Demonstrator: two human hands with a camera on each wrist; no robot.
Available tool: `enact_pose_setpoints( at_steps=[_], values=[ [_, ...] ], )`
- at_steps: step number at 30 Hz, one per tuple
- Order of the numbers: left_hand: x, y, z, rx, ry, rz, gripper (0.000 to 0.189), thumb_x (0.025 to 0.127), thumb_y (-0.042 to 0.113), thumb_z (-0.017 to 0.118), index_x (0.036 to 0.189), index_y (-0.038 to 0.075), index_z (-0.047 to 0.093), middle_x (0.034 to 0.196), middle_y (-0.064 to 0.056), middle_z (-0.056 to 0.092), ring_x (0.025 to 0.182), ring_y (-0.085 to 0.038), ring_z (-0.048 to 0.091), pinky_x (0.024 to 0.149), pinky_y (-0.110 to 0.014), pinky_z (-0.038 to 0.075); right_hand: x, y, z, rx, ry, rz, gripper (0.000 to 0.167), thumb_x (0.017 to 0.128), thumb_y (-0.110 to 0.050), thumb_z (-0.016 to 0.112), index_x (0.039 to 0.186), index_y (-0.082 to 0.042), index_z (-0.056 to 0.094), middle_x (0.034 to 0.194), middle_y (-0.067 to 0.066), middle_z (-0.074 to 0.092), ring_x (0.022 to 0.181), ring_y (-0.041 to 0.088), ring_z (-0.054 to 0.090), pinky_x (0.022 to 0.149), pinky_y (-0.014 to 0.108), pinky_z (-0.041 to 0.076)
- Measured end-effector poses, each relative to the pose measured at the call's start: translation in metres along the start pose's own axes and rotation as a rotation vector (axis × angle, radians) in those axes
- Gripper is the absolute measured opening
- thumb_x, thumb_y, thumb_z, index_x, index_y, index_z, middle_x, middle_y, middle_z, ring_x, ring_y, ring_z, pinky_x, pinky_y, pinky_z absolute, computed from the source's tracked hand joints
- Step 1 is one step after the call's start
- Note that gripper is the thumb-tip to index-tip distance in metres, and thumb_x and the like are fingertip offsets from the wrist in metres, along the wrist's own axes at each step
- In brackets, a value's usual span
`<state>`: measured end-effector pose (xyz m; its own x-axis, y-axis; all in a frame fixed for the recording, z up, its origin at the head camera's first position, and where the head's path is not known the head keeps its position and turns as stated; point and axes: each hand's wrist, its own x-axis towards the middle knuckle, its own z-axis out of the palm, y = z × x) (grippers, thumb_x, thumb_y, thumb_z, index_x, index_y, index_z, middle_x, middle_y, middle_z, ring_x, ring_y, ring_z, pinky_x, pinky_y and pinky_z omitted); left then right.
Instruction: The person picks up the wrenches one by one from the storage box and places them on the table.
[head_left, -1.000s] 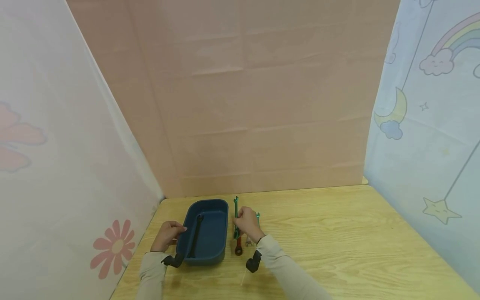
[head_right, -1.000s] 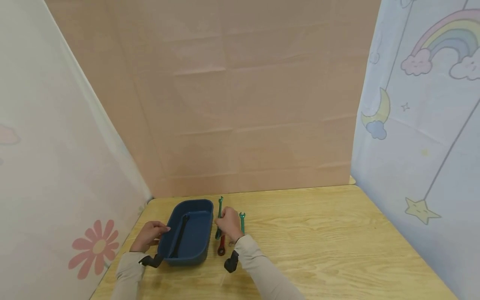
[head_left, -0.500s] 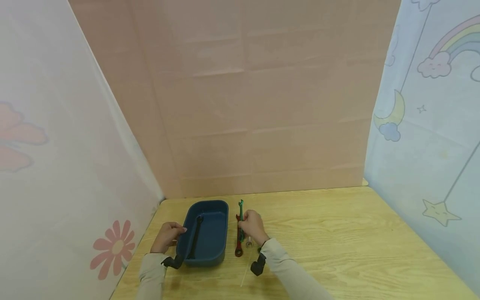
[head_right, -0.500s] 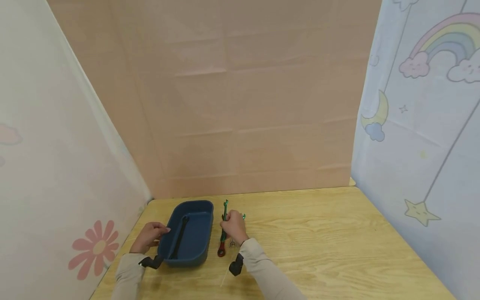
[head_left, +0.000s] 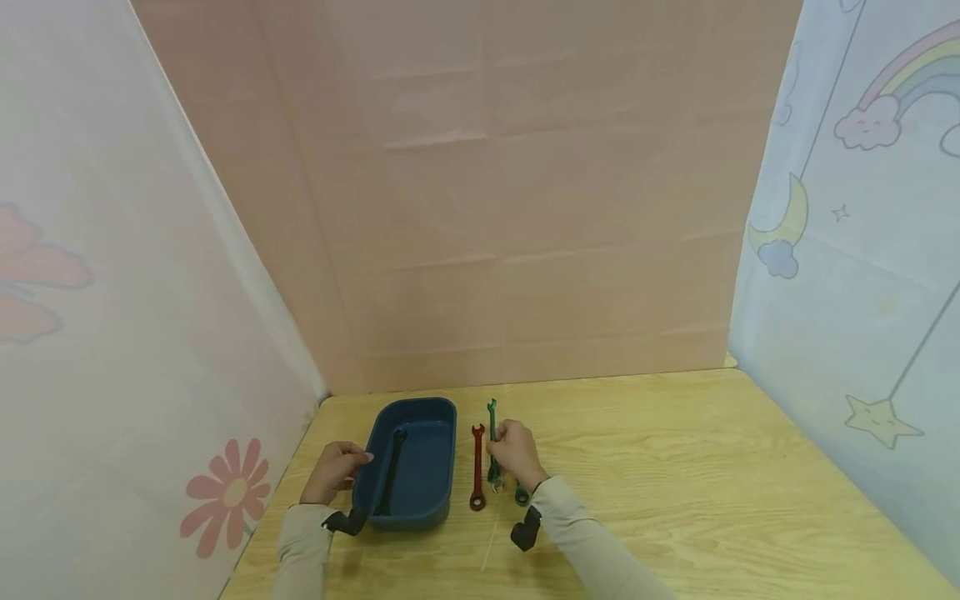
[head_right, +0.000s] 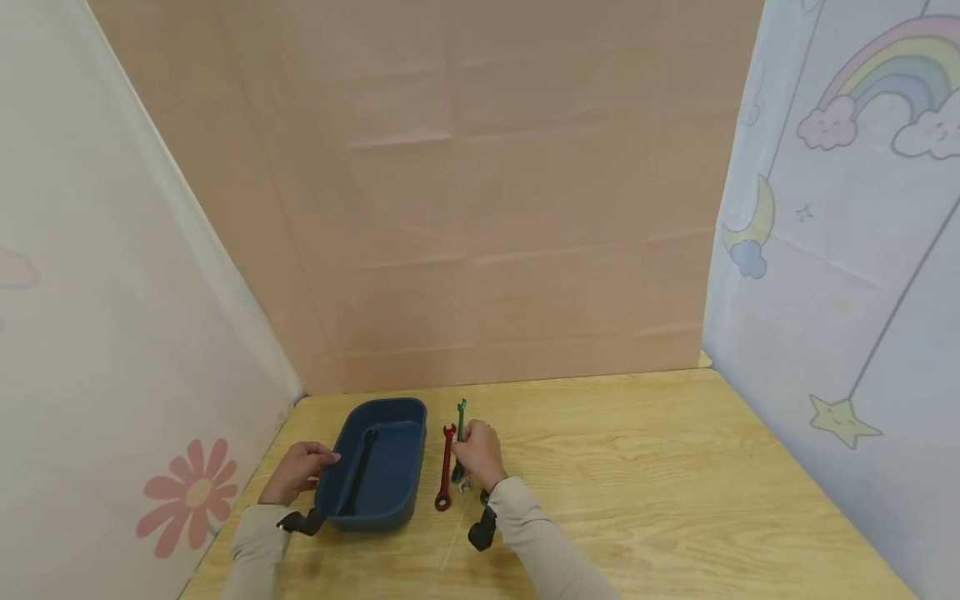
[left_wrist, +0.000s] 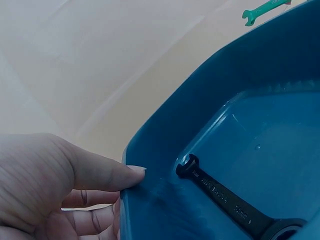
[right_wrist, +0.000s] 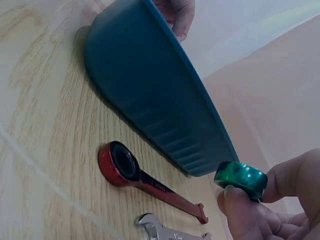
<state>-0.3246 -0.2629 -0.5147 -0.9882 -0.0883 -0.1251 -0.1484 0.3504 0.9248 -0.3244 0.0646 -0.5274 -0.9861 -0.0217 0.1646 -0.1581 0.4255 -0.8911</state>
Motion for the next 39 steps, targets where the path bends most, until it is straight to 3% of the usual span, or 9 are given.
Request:
enact_pose_setpoints(
  at_steps=[8, 16, 23, 30, 39],
  values=[
    [0.0, -0.001, 0.0, 0.003, 0.009, -0.008, 0.009, 0.09, 0.005, 0.067, 0.083, -0.001, 0.064, 0.07, -0.006, 0.06, 0.059, -0.016, 0.056, 0.054, -0.032, 0.048, 0.0, 0.008, -0.004, -0.013, 0.028, -0.023, 0.022, 0.082, 0.005, 0.065, 0.071, -0.006, 0.05, 0.057, -0.003, 0.046, 0.045, 0.007, 0.046, 0.044, 0.02, 0.037],
    [0.002, -0.004, -0.001, -0.003, 0.0, -0.01, 0.009, 0.089, 0.006, 0.067, 0.086, -0.002, 0.065, 0.068, -0.005, 0.059, 0.058, -0.016, 0.056, 0.053, -0.032, 0.047, 0.0, 0.027, -0.009, -0.03, 0.047, -0.061, 0.019, 0.083, 0.003, 0.066, 0.072, -0.003, 0.052, 0.056, 0.0, 0.052, 0.038, 0.003, 0.046, 0.041, 0.02, 0.037],
    [0.004, -0.005, -0.002, -0.004, 0.003, -0.012, 0.01, 0.089, 0.006, 0.068, 0.085, -0.002, 0.064, 0.068, -0.005, 0.058, 0.058, -0.016, 0.055, 0.053, -0.032, 0.047, -0.005, 0.034, -0.016, -0.075, 0.081, -0.076, 0.015, 0.077, 0.007, 0.062, 0.071, -0.003, 0.051, 0.056, -0.002, 0.048, 0.042, 0.005, 0.043, 0.043, 0.02, 0.033],
    [0.003, -0.004, -0.001, -0.001, -0.003, -0.007, 0.01, 0.089, 0.006, 0.068, 0.085, -0.002, 0.065, 0.069, -0.005, 0.059, 0.059, -0.017, 0.056, 0.053, -0.033, 0.048, -0.009, 0.042, -0.024, -0.094, 0.085, -0.02, 0.013, 0.076, 0.005, 0.065, 0.073, -0.002, 0.054, 0.06, 0.001, 0.054, 0.042, 0.007, 0.048, 0.041, 0.02, 0.04],
    [0.002, -0.001, -0.002, 0.007, -0.003, -0.01, 0.01, 0.09, 0.006, 0.067, 0.085, -0.002, 0.065, 0.066, -0.004, 0.058, 0.057, -0.016, 0.056, 0.053, -0.032, 0.048, -0.012, 0.057, -0.03, -0.126, 0.071, 0.016, 0.015, 0.076, 0.003, 0.065, 0.071, -0.004, 0.053, 0.059, 0.0, 0.051, 0.045, 0.008, 0.046, 0.043, 0.021, 0.037]
  ],
)
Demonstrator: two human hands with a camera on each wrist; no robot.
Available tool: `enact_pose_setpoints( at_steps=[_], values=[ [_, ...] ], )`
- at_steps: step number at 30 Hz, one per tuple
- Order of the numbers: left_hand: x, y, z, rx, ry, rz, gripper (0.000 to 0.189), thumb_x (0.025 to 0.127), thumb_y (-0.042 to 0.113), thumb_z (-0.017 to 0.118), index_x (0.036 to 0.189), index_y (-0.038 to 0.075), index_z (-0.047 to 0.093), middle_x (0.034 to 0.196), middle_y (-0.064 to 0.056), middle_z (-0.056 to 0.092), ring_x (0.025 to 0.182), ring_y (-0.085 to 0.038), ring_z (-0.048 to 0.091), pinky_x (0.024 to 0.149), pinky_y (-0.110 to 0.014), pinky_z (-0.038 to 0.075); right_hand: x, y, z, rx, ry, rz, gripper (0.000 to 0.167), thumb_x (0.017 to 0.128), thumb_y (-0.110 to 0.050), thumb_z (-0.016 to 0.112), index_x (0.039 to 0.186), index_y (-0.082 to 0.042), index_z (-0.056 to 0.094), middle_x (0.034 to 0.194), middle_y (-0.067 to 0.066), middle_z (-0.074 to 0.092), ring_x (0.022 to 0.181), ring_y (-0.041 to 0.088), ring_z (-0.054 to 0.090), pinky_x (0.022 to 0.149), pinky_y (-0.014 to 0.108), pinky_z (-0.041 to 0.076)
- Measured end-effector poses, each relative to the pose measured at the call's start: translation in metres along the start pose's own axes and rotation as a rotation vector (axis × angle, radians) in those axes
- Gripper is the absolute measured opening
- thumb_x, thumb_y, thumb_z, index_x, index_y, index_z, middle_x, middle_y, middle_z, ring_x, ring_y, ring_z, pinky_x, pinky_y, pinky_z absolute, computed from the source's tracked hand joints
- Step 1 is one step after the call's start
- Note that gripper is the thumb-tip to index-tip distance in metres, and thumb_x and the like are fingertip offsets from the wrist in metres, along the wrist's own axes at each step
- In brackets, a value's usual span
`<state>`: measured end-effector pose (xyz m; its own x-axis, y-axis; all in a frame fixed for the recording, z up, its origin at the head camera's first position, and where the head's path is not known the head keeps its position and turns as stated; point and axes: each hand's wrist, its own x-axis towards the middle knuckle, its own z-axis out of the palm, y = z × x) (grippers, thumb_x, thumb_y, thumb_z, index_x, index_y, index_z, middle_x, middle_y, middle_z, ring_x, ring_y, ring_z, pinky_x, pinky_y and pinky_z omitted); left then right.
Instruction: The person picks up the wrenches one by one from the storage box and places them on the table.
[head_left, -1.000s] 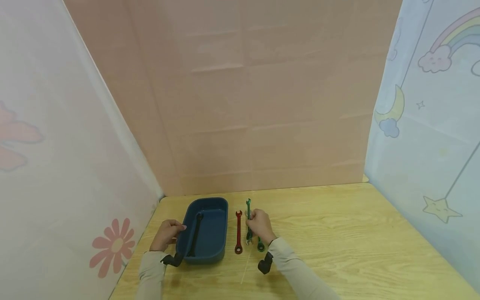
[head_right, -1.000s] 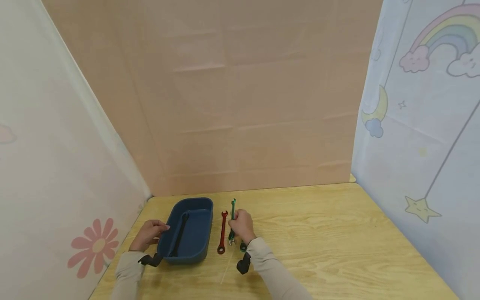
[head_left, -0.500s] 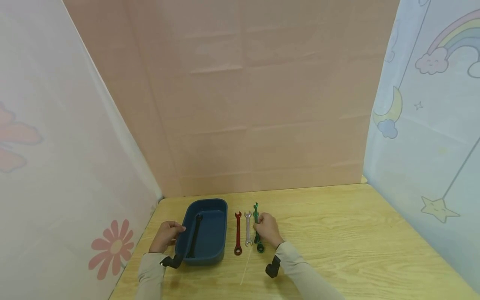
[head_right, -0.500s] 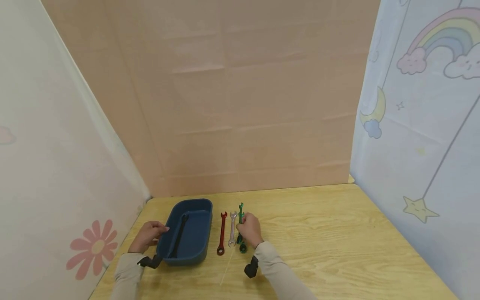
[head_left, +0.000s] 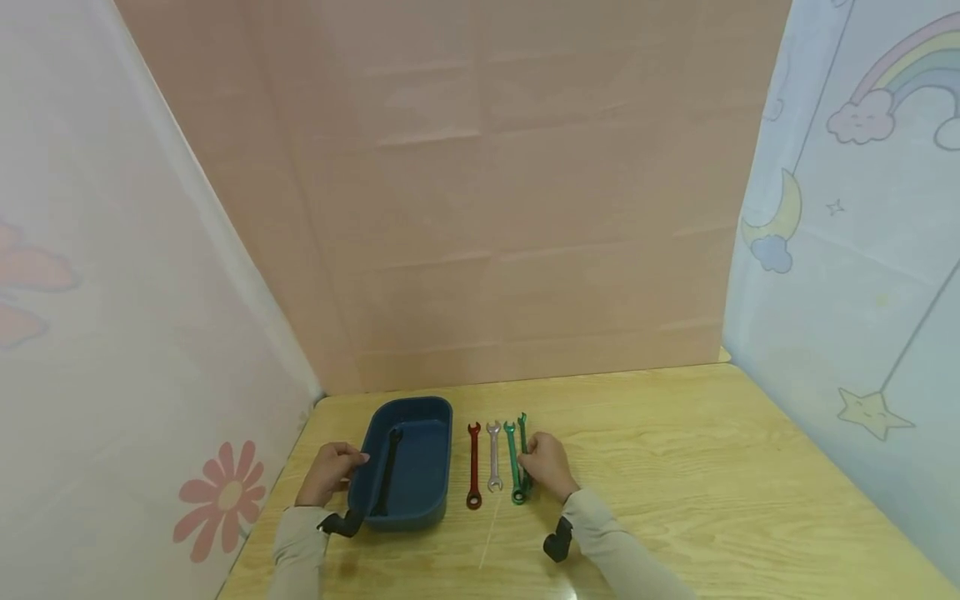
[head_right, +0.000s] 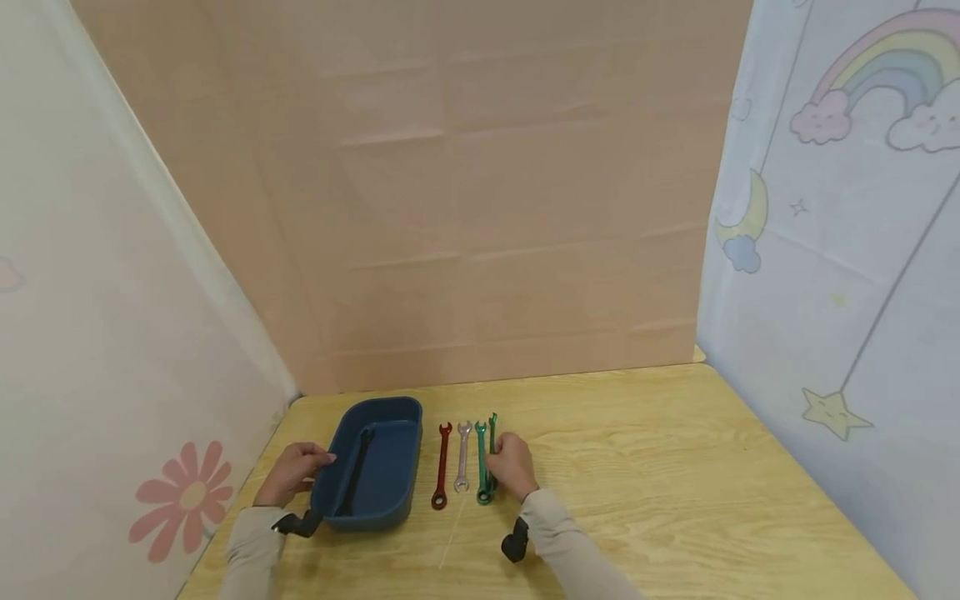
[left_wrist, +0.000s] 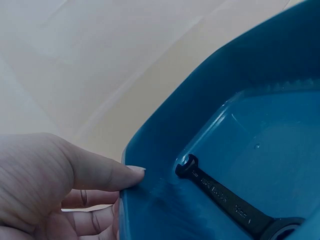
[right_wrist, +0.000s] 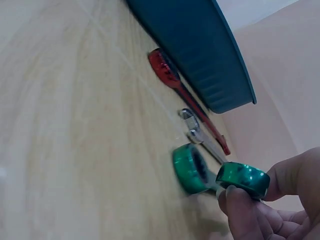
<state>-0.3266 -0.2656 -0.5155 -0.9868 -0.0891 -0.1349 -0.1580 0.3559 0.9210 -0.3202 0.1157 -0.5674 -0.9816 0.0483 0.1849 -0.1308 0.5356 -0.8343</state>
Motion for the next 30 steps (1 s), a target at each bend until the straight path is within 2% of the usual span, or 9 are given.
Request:
enact_pose_setpoints(
  at_steps=[12, 19, 24, 30],
  values=[
    [0.003, 0.0, -0.002, -0.027, -0.008, 0.014, 0.009, 0.09, 0.005, 0.067, 0.086, -0.002, 0.065, 0.069, -0.004, 0.058, 0.057, -0.015, 0.054, 0.053, -0.031, 0.047, 0.001, 0.008, 0.0, -0.003, 0.007, -0.006, 0.011, 0.075, 0.001, 0.066, 0.069, -0.003, 0.058, 0.06, 0.0, 0.052, 0.049, 0.01, 0.045, 0.046, 0.021, 0.036],
    [0.002, -0.001, -0.002, -0.024, 0.001, 0.003, 0.008, 0.09, 0.005, 0.067, 0.086, -0.002, 0.065, 0.069, -0.004, 0.059, 0.058, -0.015, 0.056, 0.054, -0.032, 0.048, -0.005, 0.008, -0.004, -0.03, 0.009, 0.058, 0.039, 0.077, -0.001, 0.068, 0.053, -0.016, 0.041, 0.049, -0.008, 0.037, 0.044, 0.007, 0.032, 0.044, 0.021, 0.026],
    [0.002, -0.003, -0.001, -0.021, 0.005, -0.001, 0.009, 0.089, 0.006, 0.068, 0.086, -0.002, 0.065, 0.069, -0.004, 0.06, 0.058, -0.016, 0.057, 0.054, -0.032, 0.049, -0.011, 0.005, -0.004, -0.075, 0.044, 0.035, 0.041, 0.077, 0.0, 0.066, 0.051, -0.017, 0.04, 0.046, -0.009, 0.036, 0.042, 0.006, 0.033, 0.041, 0.019, 0.026],
    [0.001, -0.003, 0.0, -0.024, 0.002, -0.001, 0.009, 0.09, 0.007, 0.068, 0.088, -0.002, 0.065, 0.07, -0.005, 0.061, 0.059, -0.016, 0.058, 0.054, -0.032, 0.049, -0.014, 0.001, -0.003, -0.164, 0.05, 0.065, 0.043, 0.078, -0.004, 0.067, 0.05, -0.019, 0.038, 0.044, -0.012, 0.033, 0.04, 0.004, 0.03, 0.039, 0.019, 0.022]
  ],
)
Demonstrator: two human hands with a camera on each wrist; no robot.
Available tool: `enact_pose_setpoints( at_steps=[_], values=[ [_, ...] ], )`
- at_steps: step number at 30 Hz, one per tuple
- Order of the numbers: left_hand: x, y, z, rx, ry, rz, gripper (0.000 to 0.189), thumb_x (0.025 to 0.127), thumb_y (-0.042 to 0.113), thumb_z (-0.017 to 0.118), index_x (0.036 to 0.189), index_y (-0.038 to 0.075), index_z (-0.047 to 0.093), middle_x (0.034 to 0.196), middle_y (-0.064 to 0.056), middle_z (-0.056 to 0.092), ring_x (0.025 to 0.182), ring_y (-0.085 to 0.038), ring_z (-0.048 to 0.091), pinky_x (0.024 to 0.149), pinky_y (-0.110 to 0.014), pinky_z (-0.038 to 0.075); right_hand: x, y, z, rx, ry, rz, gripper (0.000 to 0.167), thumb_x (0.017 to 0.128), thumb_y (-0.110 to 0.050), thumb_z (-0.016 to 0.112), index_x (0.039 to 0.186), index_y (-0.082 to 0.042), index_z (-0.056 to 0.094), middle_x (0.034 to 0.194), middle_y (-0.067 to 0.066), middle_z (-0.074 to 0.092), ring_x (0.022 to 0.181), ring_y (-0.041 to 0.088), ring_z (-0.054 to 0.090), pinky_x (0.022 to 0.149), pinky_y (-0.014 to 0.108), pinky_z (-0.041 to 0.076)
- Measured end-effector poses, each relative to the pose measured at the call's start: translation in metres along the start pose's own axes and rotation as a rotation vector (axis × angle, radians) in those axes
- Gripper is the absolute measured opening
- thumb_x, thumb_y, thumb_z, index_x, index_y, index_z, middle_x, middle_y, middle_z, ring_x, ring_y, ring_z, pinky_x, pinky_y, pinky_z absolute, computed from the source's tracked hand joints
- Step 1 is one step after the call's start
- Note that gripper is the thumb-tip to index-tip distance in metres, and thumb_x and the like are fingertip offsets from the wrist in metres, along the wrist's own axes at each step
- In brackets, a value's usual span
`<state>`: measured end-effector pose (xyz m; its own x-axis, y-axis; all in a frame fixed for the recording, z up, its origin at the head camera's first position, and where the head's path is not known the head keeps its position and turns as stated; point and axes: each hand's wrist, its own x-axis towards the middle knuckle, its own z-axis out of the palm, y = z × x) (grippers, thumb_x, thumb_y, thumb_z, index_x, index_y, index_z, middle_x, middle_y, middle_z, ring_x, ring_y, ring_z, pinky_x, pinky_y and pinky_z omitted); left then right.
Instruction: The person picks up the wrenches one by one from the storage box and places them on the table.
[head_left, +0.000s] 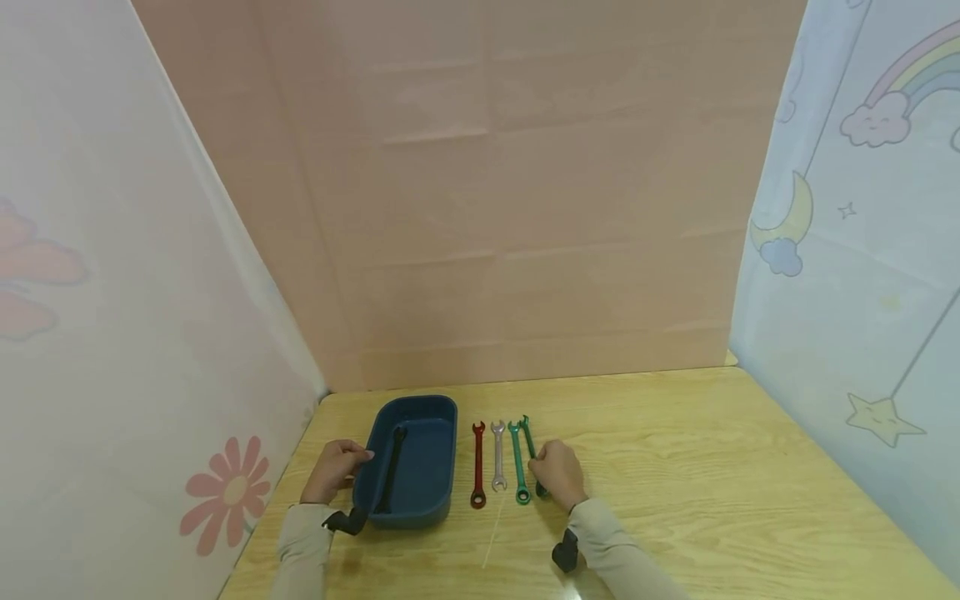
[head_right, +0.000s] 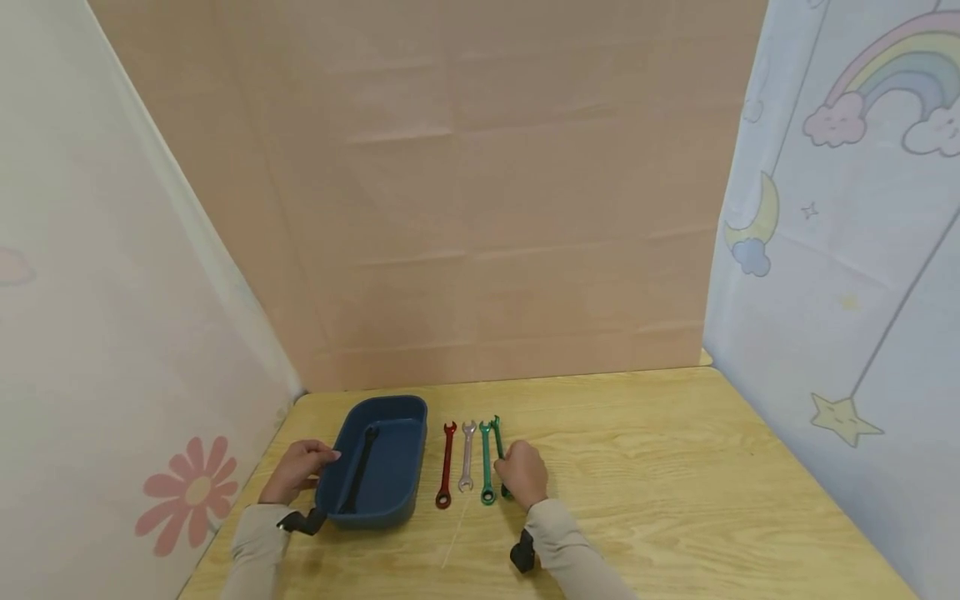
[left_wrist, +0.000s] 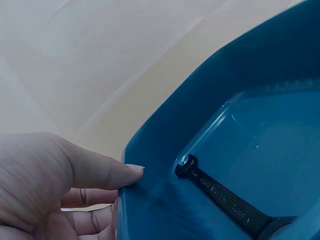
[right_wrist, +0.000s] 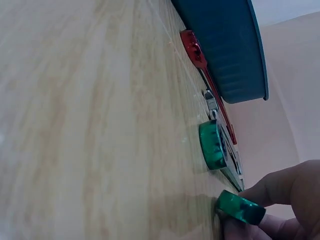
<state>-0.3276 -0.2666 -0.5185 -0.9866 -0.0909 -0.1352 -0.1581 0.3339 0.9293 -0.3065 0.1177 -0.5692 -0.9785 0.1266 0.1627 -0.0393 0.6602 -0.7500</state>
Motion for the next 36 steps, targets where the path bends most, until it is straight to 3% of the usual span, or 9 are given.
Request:
enact_pose_setpoints(
  at_steps=[11, 16, 36],
  values=[
    [0.0022, 0.001, 0.0, -0.023, -0.002, 0.026, 0.009, 0.091, 0.005, 0.066, 0.085, -0.002, 0.066, 0.068, -0.003, 0.058, 0.056, -0.015, 0.054, 0.052, -0.031, 0.047, -0.0042, 0.0026, -0.0005, -0.107, -0.012, -0.005, 0.045, 0.078, -0.002, 0.06, 0.046, -0.02, 0.033, 0.041, -0.013, 0.026, 0.036, 0.002, 0.021, 0.036, 0.019, 0.017],
    [0.0039, 0.0006, -0.0003, -0.023, 0.0, 0.033, 0.009, 0.091, 0.005, 0.066, 0.085, -0.001, 0.065, 0.067, -0.003, 0.057, 0.056, -0.015, 0.053, 0.052, -0.031, 0.046, -0.0075, 0.0012, -0.0027, -0.104, 0.001, -0.029, 0.046, 0.078, -0.002, 0.059, 0.045, -0.02, 0.033, 0.04, -0.013, 0.026, 0.035, 0.001, 0.022, 0.036, 0.019, 0.018],
    [0.0011, -0.0011, 0.0005, -0.026, -0.009, 0.016, 0.01, 0.091, 0.006, 0.067, 0.084, -0.002, 0.066, 0.064, -0.003, 0.055, 0.054, -0.014, 0.05, 0.05, -0.03, 0.044, -0.0065, 0.0064, -0.005, -0.101, -0.017, 0.015, 0.045, 0.079, -0.01, 0.068, 0.046, -0.019, 0.039, 0.041, -0.013, 0.029, 0.038, 0.003, 0.025, 0.038, 0.02, 0.019]
  ],
)
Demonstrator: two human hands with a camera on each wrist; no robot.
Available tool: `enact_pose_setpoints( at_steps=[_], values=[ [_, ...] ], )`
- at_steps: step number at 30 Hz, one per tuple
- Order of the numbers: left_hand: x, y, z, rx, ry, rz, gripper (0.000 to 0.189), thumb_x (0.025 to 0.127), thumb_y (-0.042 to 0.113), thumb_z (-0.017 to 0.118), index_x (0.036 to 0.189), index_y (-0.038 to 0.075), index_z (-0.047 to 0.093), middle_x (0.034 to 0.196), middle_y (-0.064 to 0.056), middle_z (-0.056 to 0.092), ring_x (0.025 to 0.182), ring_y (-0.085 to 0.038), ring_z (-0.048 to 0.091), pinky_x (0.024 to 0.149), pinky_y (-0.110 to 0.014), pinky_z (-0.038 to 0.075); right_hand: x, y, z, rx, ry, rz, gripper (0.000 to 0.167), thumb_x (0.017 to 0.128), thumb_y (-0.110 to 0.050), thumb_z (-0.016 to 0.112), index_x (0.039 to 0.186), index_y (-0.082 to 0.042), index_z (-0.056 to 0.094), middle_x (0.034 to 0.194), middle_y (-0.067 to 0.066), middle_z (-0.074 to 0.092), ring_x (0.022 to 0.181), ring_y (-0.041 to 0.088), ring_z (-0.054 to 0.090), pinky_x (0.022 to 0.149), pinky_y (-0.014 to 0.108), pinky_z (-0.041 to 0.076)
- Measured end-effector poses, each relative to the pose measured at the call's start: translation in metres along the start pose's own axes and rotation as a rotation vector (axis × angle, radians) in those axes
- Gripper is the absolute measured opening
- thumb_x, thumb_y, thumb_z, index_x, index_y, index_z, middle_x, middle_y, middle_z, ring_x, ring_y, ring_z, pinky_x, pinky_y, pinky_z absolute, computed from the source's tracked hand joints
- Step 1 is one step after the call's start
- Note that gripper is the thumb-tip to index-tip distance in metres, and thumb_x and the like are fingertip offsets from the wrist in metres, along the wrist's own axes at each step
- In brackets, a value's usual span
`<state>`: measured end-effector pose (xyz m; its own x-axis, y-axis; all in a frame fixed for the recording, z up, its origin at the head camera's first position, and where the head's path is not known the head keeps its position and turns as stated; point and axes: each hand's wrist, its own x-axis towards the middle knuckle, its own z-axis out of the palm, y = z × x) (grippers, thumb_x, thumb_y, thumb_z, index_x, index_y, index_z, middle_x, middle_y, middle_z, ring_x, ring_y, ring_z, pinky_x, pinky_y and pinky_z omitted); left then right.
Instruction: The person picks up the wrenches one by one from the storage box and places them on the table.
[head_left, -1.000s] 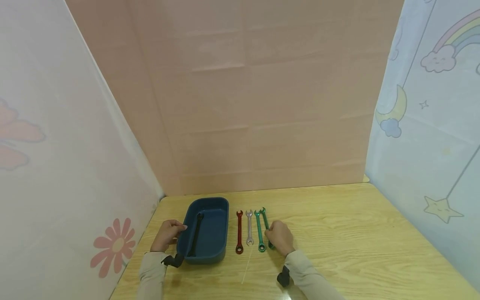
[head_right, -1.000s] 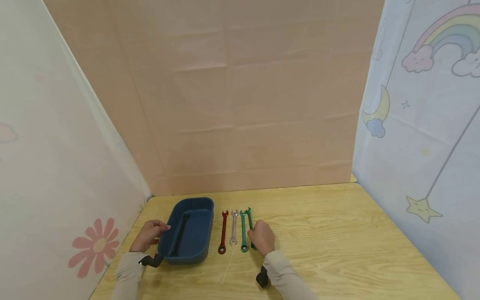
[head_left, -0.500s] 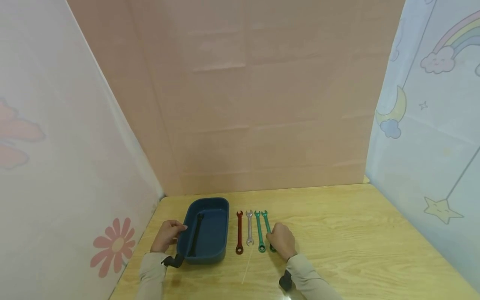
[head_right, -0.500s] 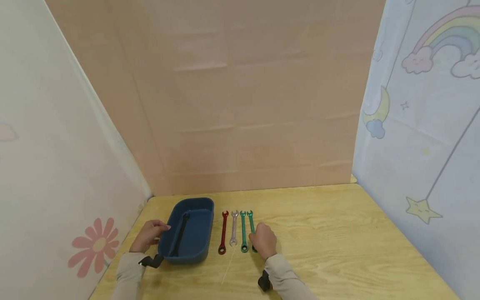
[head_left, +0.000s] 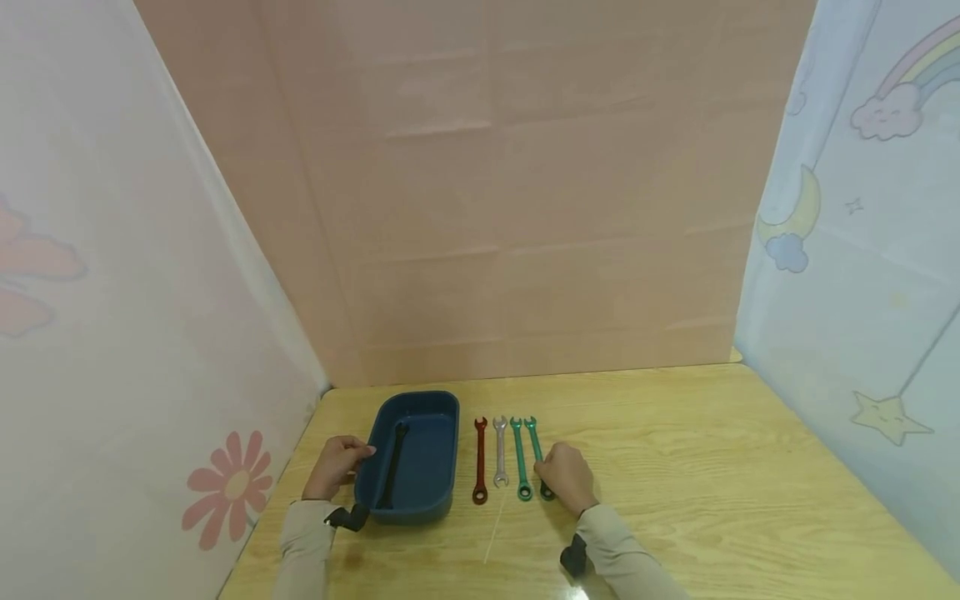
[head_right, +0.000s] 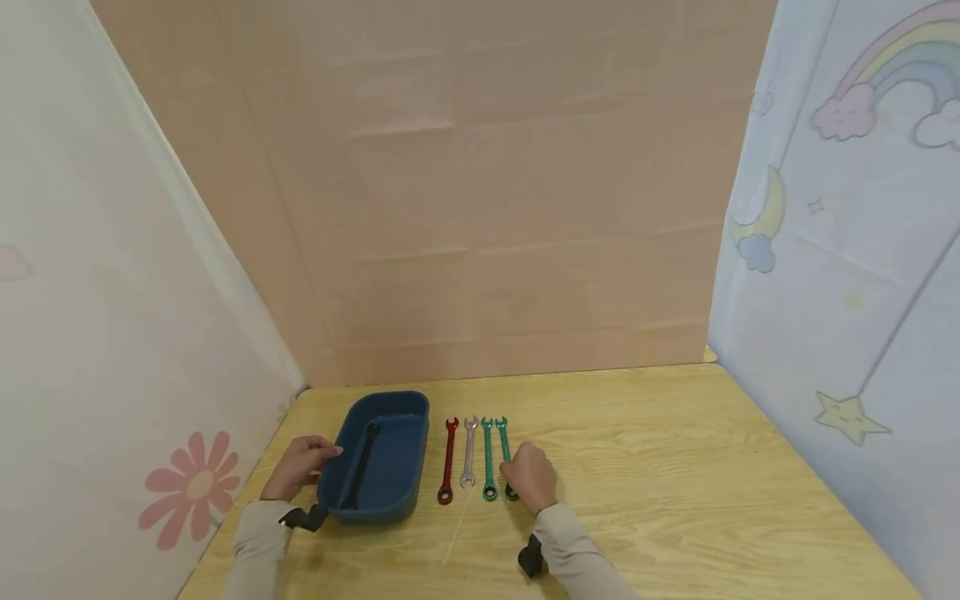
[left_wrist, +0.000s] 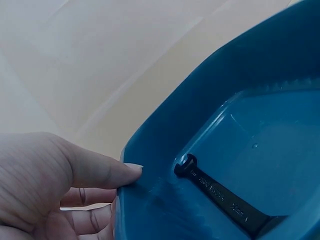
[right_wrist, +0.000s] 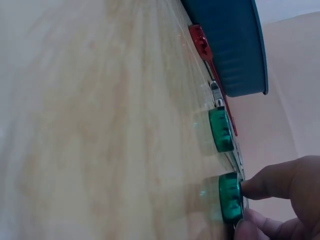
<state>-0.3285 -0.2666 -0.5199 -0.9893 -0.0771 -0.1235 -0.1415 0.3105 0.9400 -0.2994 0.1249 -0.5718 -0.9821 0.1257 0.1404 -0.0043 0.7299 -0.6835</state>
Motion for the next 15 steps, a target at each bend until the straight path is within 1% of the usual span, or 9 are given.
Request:
enact_pose_setpoints(
  at_steps=[5, 10, 12, 15],
  values=[
    [-0.0013, -0.0002, 0.0, 0.001, 0.003, 0.001, 0.01, 0.091, 0.006, 0.067, 0.085, -0.002, 0.065, 0.065, -0.004, 0.055, 0.055, -0.014, 0.05, 0.051, -0.03, 0.045, 0.0005, 0.0001, -0.0002, -0.002, -0.002, 0.009, 0.044, 0.08, -0.011, 0.067, 0.046, -0.019, 0.04, 0.041, -0.013, 0.03, 0.039, 0.004, 0.027, 0.038, 0.021, 0.02],
    [-0.001, -0.0003, 0.0013, 0.004, 0.005, -0.006, 0.01, 0.091, 0.007, 0.067, 0.087, -0.002, 0.063, 0.074, -0.006, 0.058, 0.057, -0.015, 0.051, 0.052, -0.032, 0.044, 0.0003, 0.0, -0.0005, -0.009, -0.004, 0.014, 0.047, 0.083, -0.012, 0.068, 0.047, -0.019, 0.039, 0.042, -0.012, 0.029, 0.04, 0.006, 0.027, 0.039, 0.021, 0.02],
    [-0.0001, -0.0019, 0.0015, 0.005, 0.009, -0.009, 0.01, 0.092, 0.007, 0.067, 0.089, -0.002, 0.062, 0.078, -0.007, 0.058, 0.058, -0.016, 0.052, 0.053, -0.032, 0.044, 0.0003, 0.0005, 0.0, -0.009, 0.004, 0.005, 0.048, 0.084, -0.013, 0.068, 0.047, -0.02, 0.038, 0.043, -0.013, 0.027, 0.04, 0.005, 0.026, 0.039, 0.021, 0.019],
    [0.001, -0.0043, 0.002, -0.002, 0.008, -0.005, 0.01, 0.092, 0.006, 0.066, 0.09, -0.003, 0.061, 0.08, -0.009, 0.058, 0.058, -0.018, 0.052, 0.053, -0.032, 0.042, -0.0008, 0.0016, 0.0004, 0.003, 0.021, -0.01, 0.05, 0.084, -0.013, 0.069, 0.047, -0.021, 0.036, 0.043, -0.013, 0.025, 0.04, 0.005, 0.023, 0.039, 0.021, 0.018]
  ],
)
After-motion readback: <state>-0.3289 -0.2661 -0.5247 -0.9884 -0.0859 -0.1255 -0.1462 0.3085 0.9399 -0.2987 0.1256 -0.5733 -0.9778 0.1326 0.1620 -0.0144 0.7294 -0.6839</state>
